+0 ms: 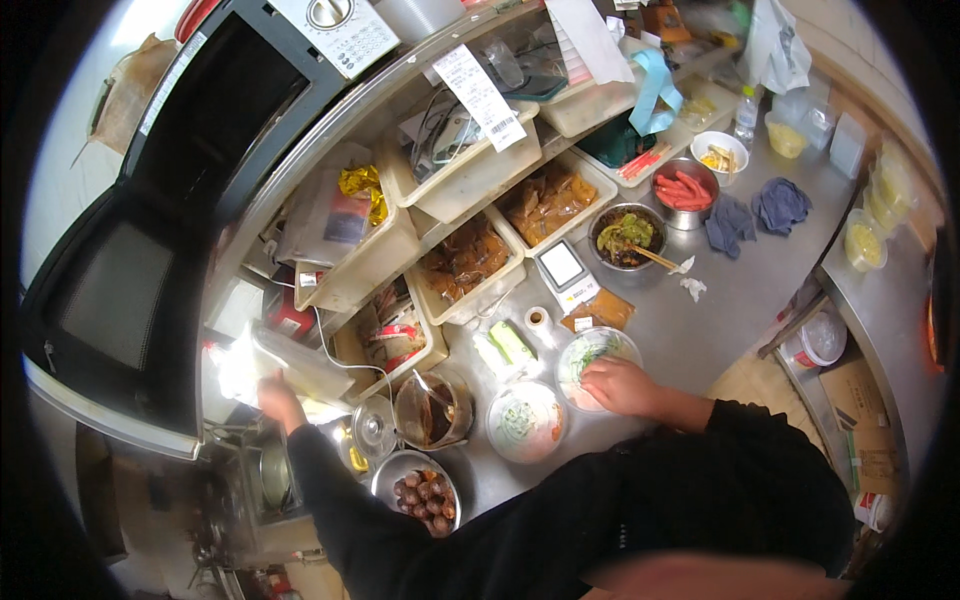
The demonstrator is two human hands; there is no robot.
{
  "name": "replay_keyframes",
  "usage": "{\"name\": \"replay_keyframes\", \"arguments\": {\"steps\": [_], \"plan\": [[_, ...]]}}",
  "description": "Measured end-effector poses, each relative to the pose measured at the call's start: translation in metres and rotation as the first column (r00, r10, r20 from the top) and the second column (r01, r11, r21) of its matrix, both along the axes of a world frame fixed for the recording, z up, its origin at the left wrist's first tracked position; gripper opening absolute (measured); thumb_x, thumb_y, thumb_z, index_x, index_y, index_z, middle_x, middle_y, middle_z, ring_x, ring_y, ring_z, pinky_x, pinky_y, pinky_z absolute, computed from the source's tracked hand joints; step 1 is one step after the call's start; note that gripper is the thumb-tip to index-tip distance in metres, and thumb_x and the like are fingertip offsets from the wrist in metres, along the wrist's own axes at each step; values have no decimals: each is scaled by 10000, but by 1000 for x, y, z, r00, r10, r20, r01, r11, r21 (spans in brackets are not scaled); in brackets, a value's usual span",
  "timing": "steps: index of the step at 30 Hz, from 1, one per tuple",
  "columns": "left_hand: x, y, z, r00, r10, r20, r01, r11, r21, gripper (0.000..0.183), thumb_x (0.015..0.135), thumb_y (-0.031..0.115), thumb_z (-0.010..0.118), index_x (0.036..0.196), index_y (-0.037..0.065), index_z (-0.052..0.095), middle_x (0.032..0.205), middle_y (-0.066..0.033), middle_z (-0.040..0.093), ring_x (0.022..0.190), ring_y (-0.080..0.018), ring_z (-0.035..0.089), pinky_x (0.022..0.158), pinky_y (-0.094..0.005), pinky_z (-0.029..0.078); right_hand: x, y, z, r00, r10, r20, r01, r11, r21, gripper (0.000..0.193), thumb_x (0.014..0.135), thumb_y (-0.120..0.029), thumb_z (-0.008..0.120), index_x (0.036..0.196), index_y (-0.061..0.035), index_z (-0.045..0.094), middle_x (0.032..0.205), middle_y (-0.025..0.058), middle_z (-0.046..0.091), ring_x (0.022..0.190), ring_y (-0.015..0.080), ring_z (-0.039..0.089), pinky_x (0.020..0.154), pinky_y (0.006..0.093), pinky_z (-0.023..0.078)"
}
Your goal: The person assembles a noodle dish by layering noodles, shredded green vegetables, shredded carrots, and shredded white vegetables into a clear plastic container. They use a microwave to heat the noodles and a grater to shred vegetables, then place the finished container into a white paper bag.
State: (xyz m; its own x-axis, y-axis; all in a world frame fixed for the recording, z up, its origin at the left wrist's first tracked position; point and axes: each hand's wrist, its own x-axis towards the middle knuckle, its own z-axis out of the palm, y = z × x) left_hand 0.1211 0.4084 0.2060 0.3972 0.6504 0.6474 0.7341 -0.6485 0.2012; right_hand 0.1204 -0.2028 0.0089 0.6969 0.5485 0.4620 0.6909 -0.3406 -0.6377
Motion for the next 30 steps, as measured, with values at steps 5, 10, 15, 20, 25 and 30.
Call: {"name": "replay_keyframes", "arguments": {"steps": [5,10,15,20,25,30], "plan": [[-22,-73,-1,982,-189,5,189,981,36,280,774,298,722,770,31,638,767,-186,648,686,-393,575,642,-447,466,8,-1,5,995,44,-91,-47,998,-34,147,866,-145,583,891,-30,672,940,131,637,887,317,603,790,406,480],[-53,-244,-9,692,-720,-58,722,689,63,43,746,101,689,735,83,652,693,-130,613,646,-320,587,606,-396,478,33,5,20,952,113,-284,-23,954,300,254,917,-193,580,1110,-31,616,1077,128,632,972,258,624,857,355,482],[-73,-374,-17,150,-927,-345,978,191,-88,93,652,32,618,730,79,599,637,-74,524,619,-266,556,554,-370,447,73,16,32,723,513,-463,10,662,749,375,991,-223,507,1312,-31,476,1216,85,565,1150,175,532,959,324,440],[-83,-416,-36,-41,-867,-496,980,62,-190,81,698,107,626,741,99,556,660,-37,496,648,-218,543,600,-345,452,104,13,24,267,862,-432,-199,488,850,749,988,-585,191,1321,30,459,1234,170,584,1156,229,551,1010,380,411],[-85,-418,-69,-85,-780,-620,966,87,-242,104,705,134,638,779,107,570,703,-17,514,683,-207,554,639,-338,455,87,5,8,5,697,-717,9,717,697,508,957,-466,480,1090,8,606,936,70,661,767,133,624,673,275,505],[-92,-421,-96,-101,-761,-641,939,141,-315,145,741,219,644,804,103,584,716,-28,540,727,-197,579,667,-311,465,74,6,-1,148,490,-859,24,867,498,103,881,-149,666,854,-50,656,731,-9,622,602,64,538,567,225,449]]}}
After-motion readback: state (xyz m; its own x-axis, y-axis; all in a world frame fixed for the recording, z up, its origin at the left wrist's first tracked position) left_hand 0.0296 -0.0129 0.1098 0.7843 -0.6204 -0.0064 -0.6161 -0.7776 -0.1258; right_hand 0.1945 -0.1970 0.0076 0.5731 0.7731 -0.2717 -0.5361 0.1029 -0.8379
